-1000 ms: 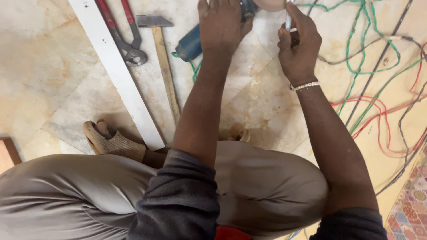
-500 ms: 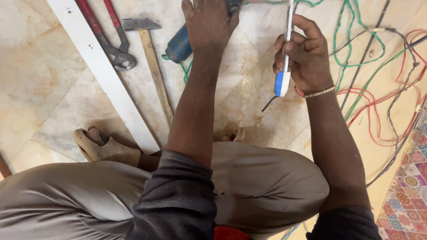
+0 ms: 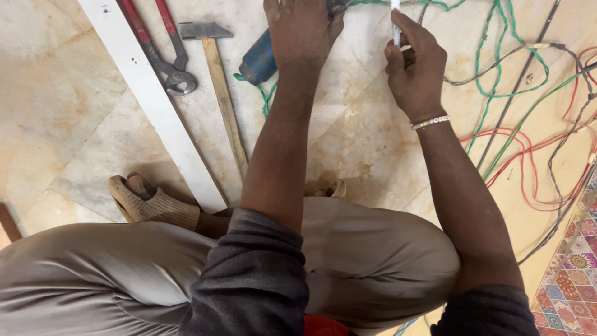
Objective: The person measures a white track, hammers a bracket onto it, and wires a small electrical component using a screwdriver and pliers.
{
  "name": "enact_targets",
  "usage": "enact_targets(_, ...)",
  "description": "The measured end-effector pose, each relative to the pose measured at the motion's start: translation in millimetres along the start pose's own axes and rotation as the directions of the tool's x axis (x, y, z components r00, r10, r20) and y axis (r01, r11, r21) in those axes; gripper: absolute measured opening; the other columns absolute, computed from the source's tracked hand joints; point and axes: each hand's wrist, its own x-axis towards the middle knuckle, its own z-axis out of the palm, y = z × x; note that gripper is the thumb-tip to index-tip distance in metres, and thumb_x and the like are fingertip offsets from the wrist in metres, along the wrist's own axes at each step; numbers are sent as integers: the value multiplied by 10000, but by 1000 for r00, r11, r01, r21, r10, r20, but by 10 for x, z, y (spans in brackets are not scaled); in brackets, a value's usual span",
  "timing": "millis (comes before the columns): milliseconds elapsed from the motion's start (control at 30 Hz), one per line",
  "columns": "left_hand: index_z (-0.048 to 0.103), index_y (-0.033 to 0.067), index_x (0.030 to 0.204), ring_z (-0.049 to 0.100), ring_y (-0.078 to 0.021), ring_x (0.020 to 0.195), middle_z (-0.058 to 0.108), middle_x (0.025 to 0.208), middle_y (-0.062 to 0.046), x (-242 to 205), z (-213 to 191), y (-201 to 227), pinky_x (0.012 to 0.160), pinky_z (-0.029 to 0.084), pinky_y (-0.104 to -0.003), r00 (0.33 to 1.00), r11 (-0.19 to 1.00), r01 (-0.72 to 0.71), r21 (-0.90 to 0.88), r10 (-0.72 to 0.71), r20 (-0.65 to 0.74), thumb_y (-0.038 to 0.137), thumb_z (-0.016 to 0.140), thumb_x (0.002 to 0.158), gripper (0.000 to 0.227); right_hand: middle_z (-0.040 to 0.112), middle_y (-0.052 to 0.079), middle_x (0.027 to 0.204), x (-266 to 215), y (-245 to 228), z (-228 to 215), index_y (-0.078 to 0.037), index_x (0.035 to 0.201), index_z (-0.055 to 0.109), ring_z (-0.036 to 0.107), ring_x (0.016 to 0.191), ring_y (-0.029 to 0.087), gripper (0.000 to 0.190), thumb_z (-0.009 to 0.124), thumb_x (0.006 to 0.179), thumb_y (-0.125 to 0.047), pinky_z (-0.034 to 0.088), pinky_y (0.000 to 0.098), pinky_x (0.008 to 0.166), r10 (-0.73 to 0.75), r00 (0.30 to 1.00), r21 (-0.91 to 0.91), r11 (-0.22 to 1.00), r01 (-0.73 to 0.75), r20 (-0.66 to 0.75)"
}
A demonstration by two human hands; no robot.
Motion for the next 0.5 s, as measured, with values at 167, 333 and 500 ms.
enact_targets(167, 707, 99, 944, 662, -284, 905, 705, 884, -97, 6, -1, 3, 911, 414, -513, 1000, 1000, 0, 8, 0, 21, 477, 825, 777, 430, 673, 172, 1334, -2, 20, 22, -39, 1484, 602, 683, 992, 183, 467, 687, 1041, 81, 623, 277, 761, -83, 996, -92, 992, 82, -7)
enact_targets(333, 711, 99, 949, 659, -279, 916, 702, 891, -95, 7, 5, 0, 926, 415, -504, 999, 1000, 13, 12, -14, 44, 482, 827, 796, 428, 676, 159, 1289, -19, 23, 25, -44, 1490, 602, 692, 969, 172, 463, 682, 1049, 72, 620, 281, 769, -21, 1000, -68, 997, 20, -7)
enact_targets(500, 710, 98, 943, 658, -276, 906, 697, 881, -94, -7, 17, 8, 925, 414, -507, 1000, 999, -6, 41, 6, -8, 486, 824, 779, 436, 665, 181, 1374, -3, 16, 18, -34, 1482, 596, 689, 1025, 195, 464, 672, 1040, 84, 636, 283, 773, -80, 997, -61, 995, 80, -7)
